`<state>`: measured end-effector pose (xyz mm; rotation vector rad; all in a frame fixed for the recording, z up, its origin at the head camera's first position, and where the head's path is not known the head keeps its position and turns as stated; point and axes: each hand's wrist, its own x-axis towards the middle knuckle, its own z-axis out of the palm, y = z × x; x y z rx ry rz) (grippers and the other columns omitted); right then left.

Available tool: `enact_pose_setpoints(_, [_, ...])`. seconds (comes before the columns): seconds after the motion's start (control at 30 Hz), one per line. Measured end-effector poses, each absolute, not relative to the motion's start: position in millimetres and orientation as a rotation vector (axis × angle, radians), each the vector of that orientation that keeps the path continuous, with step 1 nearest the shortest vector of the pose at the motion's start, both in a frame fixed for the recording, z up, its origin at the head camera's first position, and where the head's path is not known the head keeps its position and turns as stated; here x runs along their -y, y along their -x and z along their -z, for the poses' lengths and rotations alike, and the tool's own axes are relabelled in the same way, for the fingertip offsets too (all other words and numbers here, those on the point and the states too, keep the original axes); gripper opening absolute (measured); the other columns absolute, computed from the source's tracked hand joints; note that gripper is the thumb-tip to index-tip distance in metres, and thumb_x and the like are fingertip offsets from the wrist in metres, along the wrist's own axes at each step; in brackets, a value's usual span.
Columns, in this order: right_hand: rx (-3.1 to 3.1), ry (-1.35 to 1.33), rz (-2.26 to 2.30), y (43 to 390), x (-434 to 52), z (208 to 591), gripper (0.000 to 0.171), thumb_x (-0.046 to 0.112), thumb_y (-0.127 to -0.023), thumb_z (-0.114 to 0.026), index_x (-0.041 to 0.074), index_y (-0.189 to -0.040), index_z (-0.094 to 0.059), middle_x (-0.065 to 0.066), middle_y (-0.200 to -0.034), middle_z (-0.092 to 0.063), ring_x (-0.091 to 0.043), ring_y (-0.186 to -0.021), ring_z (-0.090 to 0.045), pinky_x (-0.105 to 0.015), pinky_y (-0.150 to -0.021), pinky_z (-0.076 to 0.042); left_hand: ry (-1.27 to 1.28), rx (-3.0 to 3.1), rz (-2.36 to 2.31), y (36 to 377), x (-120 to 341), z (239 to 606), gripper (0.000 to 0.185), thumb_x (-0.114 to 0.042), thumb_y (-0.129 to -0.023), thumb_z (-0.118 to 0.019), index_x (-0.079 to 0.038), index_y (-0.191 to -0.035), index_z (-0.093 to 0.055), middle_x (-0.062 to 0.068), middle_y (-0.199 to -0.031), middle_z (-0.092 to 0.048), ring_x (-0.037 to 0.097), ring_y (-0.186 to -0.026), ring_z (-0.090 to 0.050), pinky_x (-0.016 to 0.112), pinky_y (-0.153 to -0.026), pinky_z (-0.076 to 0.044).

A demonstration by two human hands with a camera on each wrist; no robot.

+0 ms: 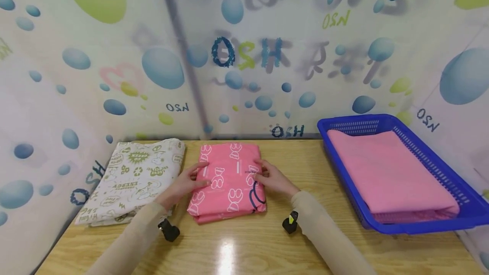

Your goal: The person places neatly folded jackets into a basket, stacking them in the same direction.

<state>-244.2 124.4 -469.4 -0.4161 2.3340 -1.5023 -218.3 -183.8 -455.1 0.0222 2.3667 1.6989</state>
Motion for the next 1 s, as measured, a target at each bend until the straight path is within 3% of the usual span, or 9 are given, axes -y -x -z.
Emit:
enact_pose_setpoints(0.17, [-2.318,0.408,1.558,242,-130,469,0.062,0.026,-0.095,-0.062,0.015,-0.150,-0.034,-0.019,-0.131,-0.046,-0.037,-0.116,-0.049,-0.046,-0.091,-0.047,0.018,-2.155,-1.873,221,183,459,0.069,0.000,-0.082,-0.072,-0.012,-0.144,-0.045,0.026,-0.132,-0.048,0.035,-0.115,-0.051,0.042,-0.095,-0.045])
enact_pose_setpoints(0.43, [-2.229,0.473,1.639,240,-143,475,0.072,0.025,-0.094,-0.065,0.015,-0.154,-0.026,-0.025,-0.145,-0.036,-0.042,-0.126,-0.043,-0.052,-0.101,-0.038,-0.076,-1.934,-1.985,219,181,461,0.070,0.008,-0.088,-0.061,-0.014,-0.149,-0.036,0.018,-0.155,-0.020,0.038,-0.131,-0.033,0.042,-0.100,-0.041])
enact_pose_setpoints(0.6, [-2.194,0.449,1.644,240,-150,477,0.071,0.028,-0.093,-0.066,0.020,-0.153,-0.030,-0.018,-0.147,-0.036,-0.036,-0.126,-0.044,-0.050,-0.101,-0.038,-0.151,-1.788,-1.977,216,182,461,0.072,0.007,-0.093,-0.054,-0.022,-0.153,-0.028,0.014,-0.158,0.001,0.038,-0.130,-0.034,0.043,-0.094,-0.046])
enact_pose_setpoints(0.7, [-2.177,0.463,1.655,239,-153,478,0.070,0.027,-0.094,-0.065,0.018,-0.153,-0.029,-0.021,-0.147,-0.035,-0.037,-0.127,-0.043,-0.050,-0.101,-0.039,-0.177,-1.751,-1.971,215,182,463,0.075,0.008,-0.092,-0.054,-0.022,-0.154,-0.024,0.014,-0.158,0.006,0.039,-0.129,-0.035,0.044,-0.092,-0.048])
enact_pose_setpoints(0.9, [-2.106,0.361,1.710,238,-159,480,0.072,0.031,-0.092,-0.067,0.024,-0.153,-0.030,-0.018,-0.153,-0.028,-0.038,-0.133,-0.036,-0.050,-0.104,-0.036,-0.219,-1.841,-1.988,217,176,462,0.079,0.010,-0.089,-0.058,-0.021,-0.154,-0.026,0.010,-0.159,0.001,0.040,-0.139,-0.019,0.042,-0.096,-0.044])
enact_pose_setpoints(1.0, [-2.081,0.330,1.744,236,-162,480,0.072,0.032,-0.092,-0.067,0.027,-0.153,-0.029,-0.016,-0.155,-0.024,-0.039,-0.136,-0.032,-0.050,-0.105,-0.034,-0.202,-1.885,-1.987,219,172,459,0.079,0.010,-0.088,-0.059,-0.020,-0.153,-0.025,0.016,-0.156,-0.008,0.042,-0.137,-0.022,0.044,-0.096,-0.045])
